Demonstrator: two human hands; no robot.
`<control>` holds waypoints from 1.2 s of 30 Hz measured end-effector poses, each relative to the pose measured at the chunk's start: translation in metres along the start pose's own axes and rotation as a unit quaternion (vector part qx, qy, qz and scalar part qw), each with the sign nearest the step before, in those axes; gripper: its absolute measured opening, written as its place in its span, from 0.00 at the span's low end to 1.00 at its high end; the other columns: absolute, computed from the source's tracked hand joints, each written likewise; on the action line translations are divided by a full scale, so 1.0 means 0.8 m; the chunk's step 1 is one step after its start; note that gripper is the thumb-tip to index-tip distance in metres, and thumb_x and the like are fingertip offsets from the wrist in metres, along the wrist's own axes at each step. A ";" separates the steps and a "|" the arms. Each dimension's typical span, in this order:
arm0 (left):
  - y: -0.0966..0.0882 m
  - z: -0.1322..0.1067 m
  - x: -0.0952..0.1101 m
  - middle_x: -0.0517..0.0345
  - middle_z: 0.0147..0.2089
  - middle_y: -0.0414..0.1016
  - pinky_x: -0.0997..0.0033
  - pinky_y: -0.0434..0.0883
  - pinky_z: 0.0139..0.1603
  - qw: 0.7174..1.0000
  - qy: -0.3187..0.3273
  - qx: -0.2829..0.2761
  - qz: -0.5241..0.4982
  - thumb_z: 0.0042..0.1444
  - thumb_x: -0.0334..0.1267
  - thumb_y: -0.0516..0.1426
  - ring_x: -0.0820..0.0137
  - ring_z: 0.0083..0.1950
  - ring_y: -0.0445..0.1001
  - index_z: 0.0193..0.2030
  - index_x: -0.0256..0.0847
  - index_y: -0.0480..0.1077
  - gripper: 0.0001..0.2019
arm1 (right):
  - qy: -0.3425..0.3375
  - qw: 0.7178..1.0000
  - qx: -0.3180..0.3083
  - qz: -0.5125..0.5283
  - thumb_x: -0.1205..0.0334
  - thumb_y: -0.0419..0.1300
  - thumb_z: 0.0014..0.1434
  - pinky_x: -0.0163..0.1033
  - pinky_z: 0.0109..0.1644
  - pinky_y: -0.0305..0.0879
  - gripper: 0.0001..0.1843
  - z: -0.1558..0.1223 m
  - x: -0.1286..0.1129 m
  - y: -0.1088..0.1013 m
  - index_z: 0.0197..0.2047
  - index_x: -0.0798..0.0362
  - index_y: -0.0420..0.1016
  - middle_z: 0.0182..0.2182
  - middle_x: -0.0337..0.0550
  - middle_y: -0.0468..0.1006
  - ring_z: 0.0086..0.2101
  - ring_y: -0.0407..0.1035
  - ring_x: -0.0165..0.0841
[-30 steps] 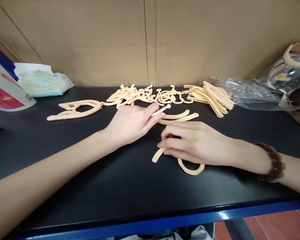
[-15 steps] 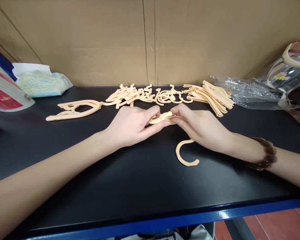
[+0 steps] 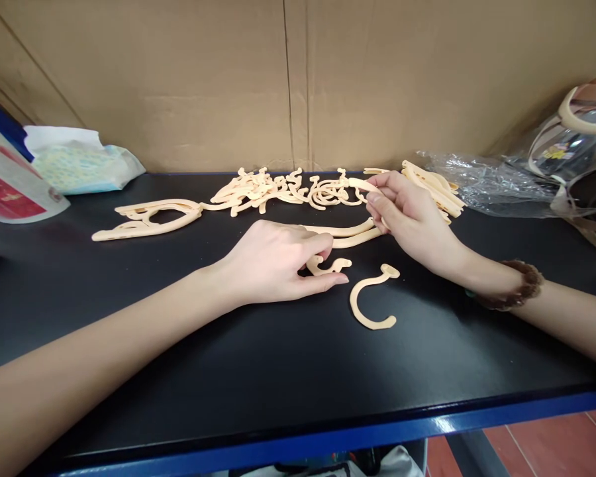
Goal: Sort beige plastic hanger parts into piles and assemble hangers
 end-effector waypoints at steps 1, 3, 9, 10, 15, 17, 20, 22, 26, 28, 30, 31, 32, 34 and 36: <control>-0.001 0.000 -0.002 0.64 0.24 0.74 0.74 0.53 0.24 1.000 -0.005 0.004 -0.002 0.59 0.53 0.57 0.74 0.24 0.70 0.30 0.40 0.68 0.17 | 0.012 1.000 -0.009 0.013 0.56 0.50 0.68 0.33 0.21 0.55 0.07 0.000 0.001 0.002 0.41 0.49 0.62 0.21 0.31 0.61 0.18 0.56 0.26; -0.004 0.000 -0.005 0.63 0.24 0.73 0.74 0.54 0.24 1.000 -0.017 0.018 0.000 0.59 0.55 0.56 0.74 0.25 0.70 0.30 0.40 0.69 0.19 | 0.023 0.999 -0.028 0.010 0.53 0.50 0.68 0.33 0.21 0.53 0.10 -0.002 -0.003 0.004 0.42 0.50 0.63 0.20 0.29 0.59 0.18 0.54 0.25; -0.017 0.000 -0.017 0.61 0.25 0.73 0.74 0.55 0.27 0.995 -0.076 0.069 0.003 0.65 0.53 0.48 0.72 0.28 0.72 0.30 0.40 0.70 0.22 | -0.098 0.982 -0.080 -0.138 0.56 0.53 0.68 0.32 0.29 0.60 0.10 -0.018 -0.053 0.013 0.45 0.51 0.71 0.28 0.36 0.76 0.26 0.68 0.26; -0.018 0.000 -0.018 0.61 0.25 0.73 0.74 0.56 0.27 0.994 -0.081 0.076 0.004 0.65 0.53 0.48 0.73 0.28 0.71 0.29 0.40 0.70 0.22 | -0.121 0.977 -0.091 -0.153 0.57 0.52 0.68 0.31 0.30 0.60 0.10 -0.021 -0.059 0.016 0.45 0.51 0.72 0.30 0.36 0.78 0.26 0.69 0.25; -0.017 0.001 -0.005 0.62 0.24 0.70 0.75 0.53 0.24 0.995 -0.040 0.088 0.035 0.65 0.44 0.50 0.74 0.25 0.68 0.27 0.40 0.67 0.17 | -0.173 0.960 -0.094 -0.198 0.57 0.51 0.69 0.30 0.25 0.57 0.11 -0.028 -0.067 0.020 0.43 0.53 0.72 0.28 0.37 0.79 0.21 0.67 0.24; -0.019 0.001 0.000 0.62 0.24 0.70 0.74 0.53 0.24 0.993 -0.035 0.095 0.056 0.64 0.40 0.50 0.75 0.25 0.68 0.27 0.40 0.66 0.14 | -0.179 0.958 -0.094 -0.204 0.57 0.51 0.69 0.31 0.24 0.56 0.12 -0.028 -0.067 0.020 0.44 0.54 0.72 0.28 0.37 0.79 0.21 0.67 0.24; -0.021 0.001 0.000 0.62 0.23 0.70 0.73 0.53 0.23 0.991 -0.054 0.092 0.076 0.66 0.40 0.47 0.74 0.24 0.67 0.28 0.40 0.65 0.15 | -0.165 0.961 -0.095 -0.199 0.58 0.50 0.69 0.31 0.27 0.58 0.12 -0.026 -0.064 0.020 0.46 0.53 0.71 0.32 0.39 0.80 0.23 0.70 0.25; -0.021 0.000 -0.003 0.61 0.23 0.71 0.73 0.53 0.23 0.991 -0.069 0.081 0.079 0.67 0.41 0.45 0.73 0.24 0.68 0.30 0.40 0.65 0.16 | -0.138 0.968 -0.096 -0.187 0.56 0.51 0.68 0.31 0.28 0.59 0.13 -0.024 -0.060 0.019 0.48 0.53 0.70 0.31 0.38 0.79 0.23 0.69 0.26; -0.020 0.000 -0.009 0.60 0.25 0.73 0.72 0.53 0.24 0.991 -0.084 0.072 0.079 0.68 0.41 0.43 0.71 0.27 0.71 0.33 0.41 0.65 0.16 | -0.080 0.979 -0.087 -0.167 0.51 0.54 0.66 0.32 0.27 0.57 0.15 -0.018 -0.048 0.014 0.45 0.53 0.71 0.24 0.35 0.74 0.22 0.65 0.27; -0.019 0.000 -0.012 0.60 0.27 0.73 0.71 0.54 0.25 0.991 -0.085 0.068 0.074 0.68 0.42 0.45 0.70 0.30 0.72 0.34 0.41 0.65 0.14 | -0.066 0.980 -0.084 -0.168 0.51 0.54 0.66 0.33 0.27 0.56 0.14 -0.015 -0.045 0.013 0.39 0.53 0.72 0.24 0.36 0.73 0.23 0.65 0.27; -0.017 0.000 -0.014 0.59 0.32 0.74 0.71 0.59 0.27 0.994 -0.080 0.050 0.062 0.66 0.46 0.49 0.68 0.36 0.73 0.36 0.42 0.65 0.13 | -0.053 0.981 -0.078 -0.171 0.51 0.53 0.66 0.34 0.27 0.54 0.15 -0.014 -0.042 0.010 0.33 0.52 0.69 0.23 0.36 0.70 0.23 0.63 0.27; -0.015 0.001 -0.015 0.58 0.34 0.73 0.71 0.61 0.29 0.995 -0.078 0.036 0.053 0.65 0.49 0.51 0.67 0.38 0.73 0.37 0.42 0.65 0.13 | -0.043 0.982 -0.074 -0.170 0.50 0.53 0.66 0.35 0.27 0.53 0.17 -0.013 -0.040 0.009 0.31 0.51 0.67 0.22 0.36 0.68 0.23 0.60 0.27; -0.013 0.001 -0.017 0.58 0.37 0.73 0.71 0.63 0.31 0.996 -0.078 0.020 0.040 0.63 0.53 0.53 0.66 0.40 0.73 0.39 0.42 0.64 0.15 | -0.033 0.983 -0.070 -0.167 0.49 0.52 0.66 0.36 0.27 0.52 0.18 -0.012 -0.039 0.007 0.29 0.51 0.65 0.21 0.35 0.65 0.22 0.58 0.27; -0.008 0.001 -0.023 0.58 0.41 0.72 0.70 0.66 0.34 0.996 -0.083 -0.014 0.013 0.59 0.57 0.55 0.66 0.42 0.72 0.41 0.43 0.63 0.19 | -0.017 0.986 -0.062 -0.151 0.48 0.52 0.66 0.37 0.26 0.52 0.19 -0.011 -0.036 0.004 0.28 0.51 0.62 0.20 0.35 0.62 0.22 0.55 0.28; -0.002 0.000 -0.028 0.59 0.42 0.71 0.69 0.66 0.35 0.995 -0.085 -0.044 -0.009 0.58 0.60 0.55 0.67 0.42 0.72 0.42 0.44 0.63 0.21 | -0.007 0.991 -0.052 -0.124 0.49 0.52 0.66 0.38 0.26 0.52 0.19 -0.008 -0.034 0.001 0.28 0.50 0.62 0.20 0.35 0.62 0.22 0.55 0.28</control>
Point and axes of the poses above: each hand's wrist, its own z-axis towards the middle knuckle, its own y-axis out of the palm, x = y × z, the point moved 7 cm from there along z, towards the middle knuckle
